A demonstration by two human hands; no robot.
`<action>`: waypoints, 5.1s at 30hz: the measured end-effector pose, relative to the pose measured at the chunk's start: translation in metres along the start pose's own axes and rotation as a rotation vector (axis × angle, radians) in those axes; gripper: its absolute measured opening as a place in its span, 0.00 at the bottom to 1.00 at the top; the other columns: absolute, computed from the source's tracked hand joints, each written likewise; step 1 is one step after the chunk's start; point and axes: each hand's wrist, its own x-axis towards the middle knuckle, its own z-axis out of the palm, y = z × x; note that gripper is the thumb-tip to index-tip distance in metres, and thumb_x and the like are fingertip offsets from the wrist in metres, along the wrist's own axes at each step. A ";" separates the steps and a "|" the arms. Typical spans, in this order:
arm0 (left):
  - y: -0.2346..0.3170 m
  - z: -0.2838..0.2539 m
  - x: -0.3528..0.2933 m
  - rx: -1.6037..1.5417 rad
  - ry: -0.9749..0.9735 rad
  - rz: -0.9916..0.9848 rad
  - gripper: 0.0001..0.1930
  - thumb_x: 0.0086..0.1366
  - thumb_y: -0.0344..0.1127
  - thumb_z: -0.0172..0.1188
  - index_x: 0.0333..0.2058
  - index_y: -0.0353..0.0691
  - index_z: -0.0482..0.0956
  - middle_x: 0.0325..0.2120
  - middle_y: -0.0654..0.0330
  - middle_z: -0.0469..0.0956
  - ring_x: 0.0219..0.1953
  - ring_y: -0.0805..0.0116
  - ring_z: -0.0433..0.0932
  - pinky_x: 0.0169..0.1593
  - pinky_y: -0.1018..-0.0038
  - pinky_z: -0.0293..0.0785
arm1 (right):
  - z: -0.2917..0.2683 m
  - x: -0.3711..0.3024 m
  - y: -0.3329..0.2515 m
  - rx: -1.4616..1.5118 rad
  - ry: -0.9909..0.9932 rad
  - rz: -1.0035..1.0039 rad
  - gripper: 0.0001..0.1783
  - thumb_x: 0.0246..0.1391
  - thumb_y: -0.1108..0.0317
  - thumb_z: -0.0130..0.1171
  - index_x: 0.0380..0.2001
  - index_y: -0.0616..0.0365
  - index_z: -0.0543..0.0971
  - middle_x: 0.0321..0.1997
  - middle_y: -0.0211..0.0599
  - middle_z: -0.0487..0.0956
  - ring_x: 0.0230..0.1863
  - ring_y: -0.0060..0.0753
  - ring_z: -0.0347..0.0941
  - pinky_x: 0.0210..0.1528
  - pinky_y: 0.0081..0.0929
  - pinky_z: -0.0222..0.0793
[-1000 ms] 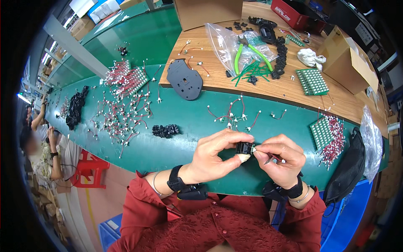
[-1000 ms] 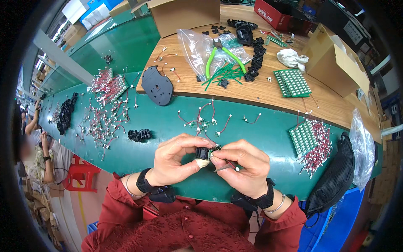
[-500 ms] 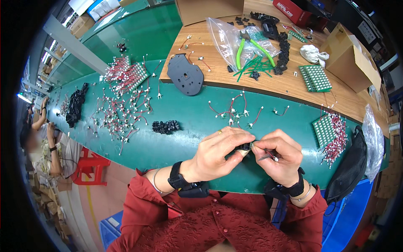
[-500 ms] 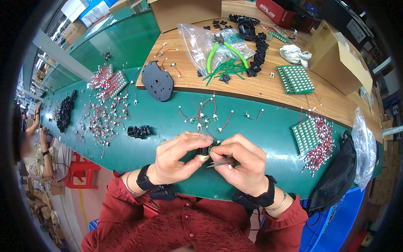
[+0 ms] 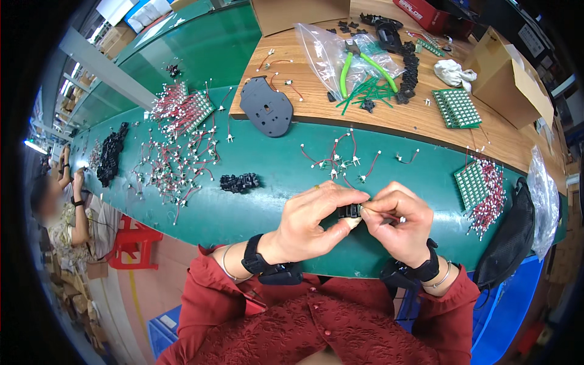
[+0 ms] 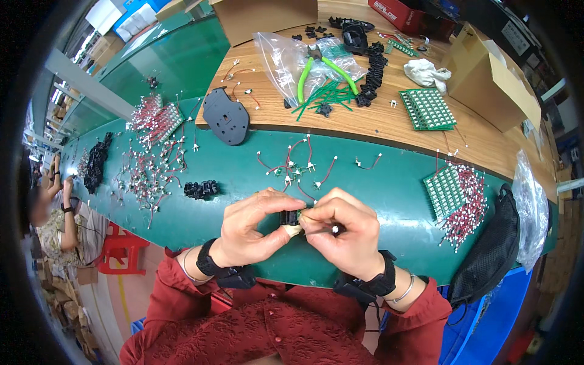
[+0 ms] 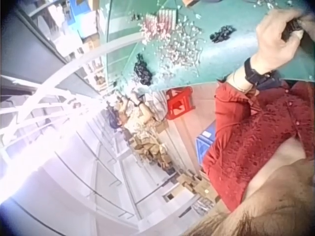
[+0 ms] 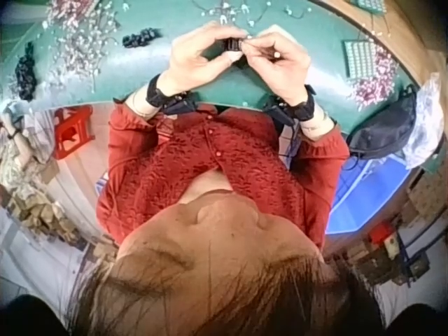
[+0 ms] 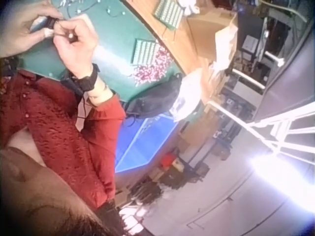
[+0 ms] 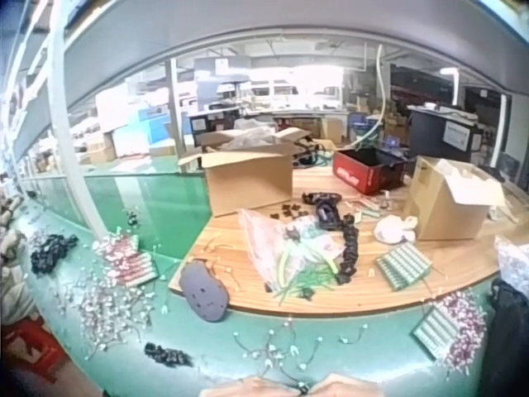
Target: Assemble small electronic components including wiring and casing.
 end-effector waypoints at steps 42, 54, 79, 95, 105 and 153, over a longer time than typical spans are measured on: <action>-0.010 0.004 0.001 -0.842 0.035 -0.785 0.09 0.58 0.23 0.52 0.39 0.32 0.72 0.27 0.60 0.74 0.22 0.78 0.72 0.22 0.83 0.69 | -0.035 0.015 -0.013 0.066 -0.033 0.265 0.11 0.46 0.73 0.54 0.36 0.60 0.76 0.23 0.27 0.73 0.17 0.18 0.60 0.19 0.17 0.55; -0.008 0.002 -0.003 -0.656 0.022 -0.683 0.11 0.53 0.18 0.50 0.36 0.29 0.74 0.25 0.59 0.74 0.21 0.78 0.72 0.22 0.83 0.70 | -0.026 0.012 -0.005 -0.680 -0.107 -0.220 0.13 0.34 0.71 0.64 0.30 0.53 0.79 0.20 0.27 0.67 0.18 0.26 0.66 0.16 0.23 0.60; -0.008 0.004 -0.004 -0.571 -0.046 -0.722 0.11 0.48 0.20 0.55 0.33 0.33 0.76 0.23 0.68 0.73 0.23 0.85 0.68 0.26 0.86 0.66 | -0.021 0.005 -0.003 -0.547 -0.198 -0.159 0.13 0.37 0.73 0.62 0.31 0.61 0.78 0.18 0.30 0.67 0.15 0.27 0.67 0.14 0.23 0.62; -0.007 0.003 0.002 -0.579 -0.012 -0.792 0.08 0.44 0.23 0.59 0.27 0.34 0.78 0.19 0.66 0.72 0.21 0.82 0.66 0.25 0.84 0.60 | -0.014 0.000 -0.001 -0.243 -0.132 0.100 0.09 0.41 0.73 0.60 0.30 0.63 0.79 0.17 0.37 0.71 0.15 0.31 0.67 0.17 0.25 0.61; -0.016 0.003 -0.002 -0.146 -0.054 -0.382 0.07 0.44 0.23 0.58 0.27 0.34 0.76 0.17 0.67 0.71 0.19 0.83 0.65 0.23 0.84 0.60 | -0.010 -0.002 0.003 -0.350 -0.156 0.021 0.10 0.41 0.73 0.60 0.31 0.61 0.78 0.18 0.34 0.69 0.14 0.32 0.66 0.15 0.26 0.61; -0.016 0.004 0.001 -0.789 -0.122 -0.885 0.09 0.51 0.19 0.53 0.32 0.35 0.68 0.22 0.60 0.73 0.19 0.76 0.72 0.20 0.82 0.68 | -0.008 0.005 0.017 0.083 -0.113 0.294 0.14 0.38 0.81 0.55 0.33 0.58 0.71 0.22 0.27 0.76 0.17 0.08 0.63 0.17 0.11 0.56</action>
